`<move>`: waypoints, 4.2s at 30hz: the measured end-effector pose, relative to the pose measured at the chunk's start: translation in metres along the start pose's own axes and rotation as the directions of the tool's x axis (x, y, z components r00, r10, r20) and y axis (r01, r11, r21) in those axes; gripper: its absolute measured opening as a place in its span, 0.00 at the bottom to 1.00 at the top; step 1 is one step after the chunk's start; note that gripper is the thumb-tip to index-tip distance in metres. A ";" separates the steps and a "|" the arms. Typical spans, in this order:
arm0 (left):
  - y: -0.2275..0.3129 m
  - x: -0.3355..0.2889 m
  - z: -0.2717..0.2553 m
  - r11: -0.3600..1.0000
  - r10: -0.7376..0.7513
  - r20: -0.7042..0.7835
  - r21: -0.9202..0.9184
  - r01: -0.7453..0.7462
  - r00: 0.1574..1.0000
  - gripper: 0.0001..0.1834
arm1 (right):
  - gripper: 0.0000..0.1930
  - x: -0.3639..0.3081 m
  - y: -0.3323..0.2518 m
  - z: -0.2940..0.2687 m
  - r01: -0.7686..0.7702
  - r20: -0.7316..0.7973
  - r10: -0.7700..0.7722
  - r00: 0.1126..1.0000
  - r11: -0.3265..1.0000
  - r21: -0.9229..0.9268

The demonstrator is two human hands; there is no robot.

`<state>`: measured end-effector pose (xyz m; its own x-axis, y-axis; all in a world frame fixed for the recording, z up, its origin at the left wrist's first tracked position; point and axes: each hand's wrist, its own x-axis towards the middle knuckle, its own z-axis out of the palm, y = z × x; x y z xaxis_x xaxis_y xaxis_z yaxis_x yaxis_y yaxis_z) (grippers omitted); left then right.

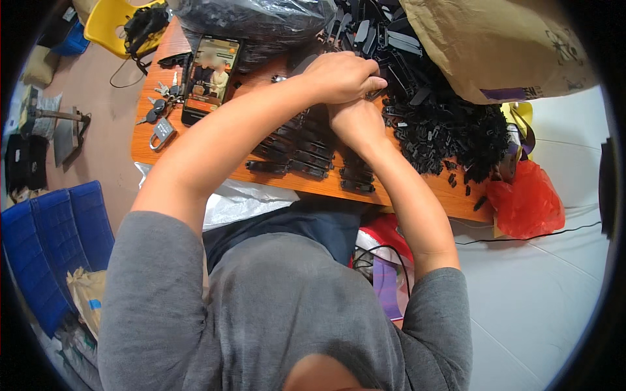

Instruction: The person assembles small black plastic parts by hand at a table.

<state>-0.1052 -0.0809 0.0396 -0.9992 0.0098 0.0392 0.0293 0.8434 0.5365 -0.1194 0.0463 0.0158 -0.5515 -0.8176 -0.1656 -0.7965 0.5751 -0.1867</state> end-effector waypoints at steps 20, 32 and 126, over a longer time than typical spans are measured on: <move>-0.025 0.003 0.009 0.991 -0.015 -0.098 -0.132 0.002 0.995 0.22 | 0.20 0.001 -0.012 -0.022 -0.076 0.079 0.080 0.994 0.996 -0.048; -0.022 -0.008 0.024 0.964 -0.008 -0.427 -0.245 -0.107 0.904 0.19 | 0.12 0.000 -0.004 -0.003 0.037 0.013 -0.035 0.999 0.987 -0.159; 0.029 -0.112 0.012 0.925 -0.077 -0.369 -0.373 -0.071 0.926 0.23 | 0.24 -0.098 -0.065 -0.005 0.095 -0.074 -0.106 0.992 0.986 -0.140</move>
<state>0.0077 -0.0505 0.0405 -0.9176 -0.2542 0.3056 0.1086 0.5794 0.8078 -0.0149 0.0896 0.0489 -0.4807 -0.8739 -0.0726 -0.8721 0.4851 -0.0645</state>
